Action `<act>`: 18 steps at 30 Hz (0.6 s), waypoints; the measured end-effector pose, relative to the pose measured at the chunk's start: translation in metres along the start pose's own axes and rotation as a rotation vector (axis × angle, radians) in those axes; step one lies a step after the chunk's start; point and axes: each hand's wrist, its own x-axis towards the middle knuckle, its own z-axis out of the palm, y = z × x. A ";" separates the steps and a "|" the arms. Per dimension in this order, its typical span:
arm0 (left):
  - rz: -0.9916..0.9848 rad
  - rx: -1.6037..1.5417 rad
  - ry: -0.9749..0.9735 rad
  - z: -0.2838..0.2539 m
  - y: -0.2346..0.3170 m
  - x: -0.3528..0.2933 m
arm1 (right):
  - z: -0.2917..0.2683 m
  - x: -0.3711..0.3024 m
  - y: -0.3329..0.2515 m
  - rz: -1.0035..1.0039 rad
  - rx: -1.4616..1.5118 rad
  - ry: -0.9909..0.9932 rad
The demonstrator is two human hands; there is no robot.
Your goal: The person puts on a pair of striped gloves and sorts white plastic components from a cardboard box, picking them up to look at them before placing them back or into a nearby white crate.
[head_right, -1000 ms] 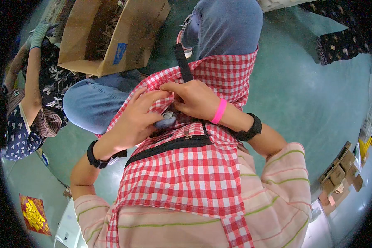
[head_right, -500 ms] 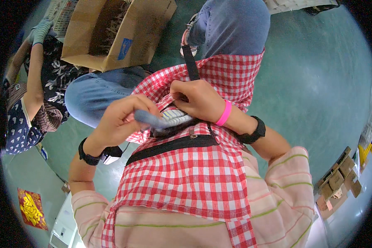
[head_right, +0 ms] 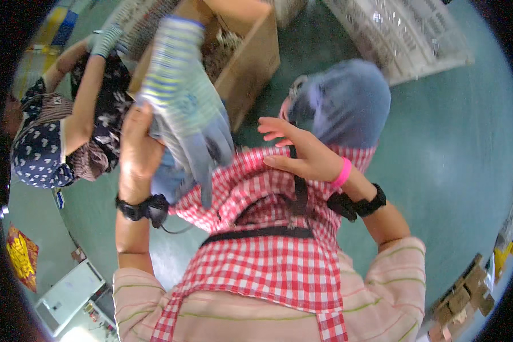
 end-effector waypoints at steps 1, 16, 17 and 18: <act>-0.019 -0.077 -0.109 -0.001 -0.001 0.008 | -0.009 0.008 -0.014 -0.059 -0.053 0.043; 0.076 -0.380 -0.457 0.002 0.022 0.151 | -0.093 0.207 -0.085 -0.116 0.586 -0.001; 0.097 -0.389 -0.458 -0.005 0.021 0.156 | -0.093 0.214 -0.085 -0.118 0.508 0.037; 0.081 -0.380 -0.409 -0.010 0.019 0.157 | -0.093 0.217 -0.083 -0.135 0.496 0.058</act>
